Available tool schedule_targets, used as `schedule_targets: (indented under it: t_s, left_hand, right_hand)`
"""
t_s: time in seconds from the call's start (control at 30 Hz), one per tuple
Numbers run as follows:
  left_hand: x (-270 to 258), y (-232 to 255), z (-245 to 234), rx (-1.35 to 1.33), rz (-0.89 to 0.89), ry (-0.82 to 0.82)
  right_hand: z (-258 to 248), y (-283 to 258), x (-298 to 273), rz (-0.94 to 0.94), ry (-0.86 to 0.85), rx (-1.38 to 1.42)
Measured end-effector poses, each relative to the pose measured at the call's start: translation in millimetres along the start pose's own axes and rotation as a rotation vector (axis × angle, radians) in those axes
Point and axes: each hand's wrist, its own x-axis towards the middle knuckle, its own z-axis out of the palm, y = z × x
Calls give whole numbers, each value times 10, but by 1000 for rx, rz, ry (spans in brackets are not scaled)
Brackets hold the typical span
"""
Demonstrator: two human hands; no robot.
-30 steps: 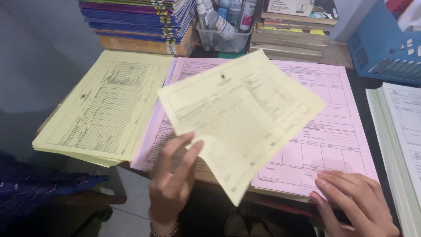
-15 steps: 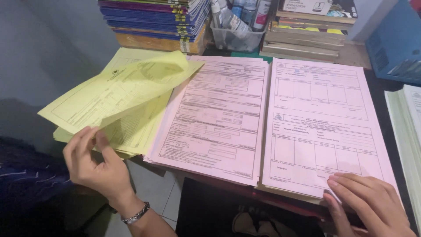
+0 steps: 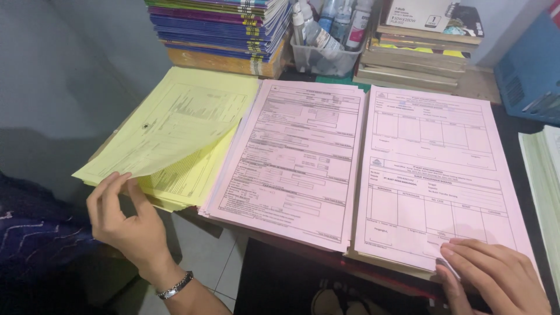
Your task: Sorting and inspecting multiple stacks of colored paper forms on a desk
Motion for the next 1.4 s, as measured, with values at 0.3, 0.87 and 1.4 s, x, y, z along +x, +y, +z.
schedule_targets:
  t_s: [0.3,0.87,1.4]
  left_hand:
    - [-20,-110,-82,-28,-9,-148]
    - [-62,-209,-116,26,-76,-214]
    - [-61,-272,-86,62,17,-384]
  right_hand:
    - [-18,-39,15,11,8,4]
    - [-63,-107,37,103,-63,-45]
    - [-54,-112,46,117,-64,-42]
